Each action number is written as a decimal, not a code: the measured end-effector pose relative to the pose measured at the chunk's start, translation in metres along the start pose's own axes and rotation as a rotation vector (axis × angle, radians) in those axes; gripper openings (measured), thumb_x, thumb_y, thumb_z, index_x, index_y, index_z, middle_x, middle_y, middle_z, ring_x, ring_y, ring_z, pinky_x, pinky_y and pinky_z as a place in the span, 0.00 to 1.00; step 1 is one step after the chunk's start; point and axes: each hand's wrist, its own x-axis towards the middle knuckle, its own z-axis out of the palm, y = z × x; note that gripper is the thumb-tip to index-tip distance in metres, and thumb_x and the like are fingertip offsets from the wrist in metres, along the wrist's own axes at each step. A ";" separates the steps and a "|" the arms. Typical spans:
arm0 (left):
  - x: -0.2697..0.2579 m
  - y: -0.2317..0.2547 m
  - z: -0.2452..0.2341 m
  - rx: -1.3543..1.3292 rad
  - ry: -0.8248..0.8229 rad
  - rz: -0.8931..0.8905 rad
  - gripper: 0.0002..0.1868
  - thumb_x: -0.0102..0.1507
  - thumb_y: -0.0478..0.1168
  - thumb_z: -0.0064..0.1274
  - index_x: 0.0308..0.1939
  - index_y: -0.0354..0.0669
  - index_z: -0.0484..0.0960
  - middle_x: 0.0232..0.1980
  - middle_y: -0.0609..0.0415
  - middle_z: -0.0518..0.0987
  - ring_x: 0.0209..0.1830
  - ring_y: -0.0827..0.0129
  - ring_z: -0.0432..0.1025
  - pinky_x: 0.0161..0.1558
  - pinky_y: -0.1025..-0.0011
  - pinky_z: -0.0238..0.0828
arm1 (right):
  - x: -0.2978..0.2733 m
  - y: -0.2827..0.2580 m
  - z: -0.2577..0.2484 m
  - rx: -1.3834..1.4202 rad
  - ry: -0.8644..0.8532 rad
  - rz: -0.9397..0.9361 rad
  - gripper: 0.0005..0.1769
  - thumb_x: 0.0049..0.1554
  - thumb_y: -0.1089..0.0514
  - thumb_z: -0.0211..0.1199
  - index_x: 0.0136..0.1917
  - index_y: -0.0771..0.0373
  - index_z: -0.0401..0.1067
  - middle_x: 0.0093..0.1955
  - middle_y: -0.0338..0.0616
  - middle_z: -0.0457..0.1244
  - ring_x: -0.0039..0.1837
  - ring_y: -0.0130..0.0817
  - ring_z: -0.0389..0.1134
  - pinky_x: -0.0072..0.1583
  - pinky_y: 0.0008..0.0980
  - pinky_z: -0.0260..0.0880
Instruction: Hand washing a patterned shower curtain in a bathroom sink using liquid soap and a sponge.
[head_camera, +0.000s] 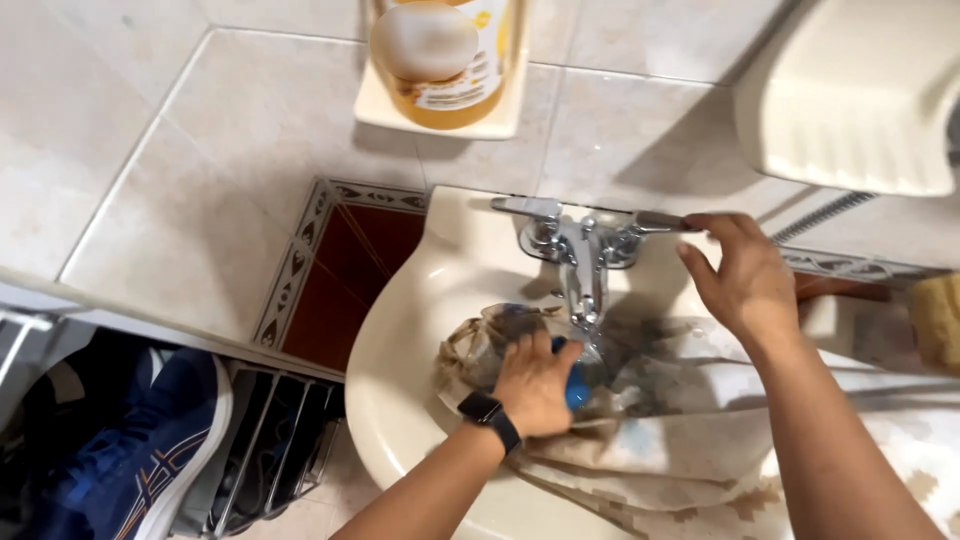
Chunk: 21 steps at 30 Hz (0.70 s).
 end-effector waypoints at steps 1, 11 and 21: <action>-0.005 0.012 -0.003 -0.085 -0.006 0.040 0.42 0.50 0.40 0.64 0.67 0.54 0.64 0.61 0.38 0.67 0.63 0.43 0.62 0.64 0.53 0.57 | -0.017 -0.003 -0.008 0.056 0.018 0.138 0.24 0.60 0.46 0.59 0.69 0.48 0.71 0.67 0.44 0.66 0.65 0.45 0.70 0.59 0.50 0.69; 0.085 0.150 0.012 -1.235 -0.250 -0.036 0.40 0.48 0.39 0.61 0.64 0.44 0.63 0.49 0.49 0.69 0.51 0.60 0.68 0.49 0.63 0.67 | -0.079 0.180 -0.018 0.049 -0.287 0.442 0.33 0.64 0.32 0.49 0.74 0.47 0.70 0.68 0.50 0.69 0.70 0.44 0.70 0.69 0.44 0.70; 0.183 0.360 0.059 -1.230 -0.053 0.271 0.33 0.58 0.46 0.59 0.64 0.39 0.65 0.51 0.43 0.75 0.51 0.56 0.72 0.51 0.61 0.71 | -0.121 0.282 -0.048 1.408 0.160 0.840 0.30 0.65 0.38 0.48 0.70 0.60 0.64 0.53 0.44 0.67 0.51 0.34 0.68 0.50 0.37 0.71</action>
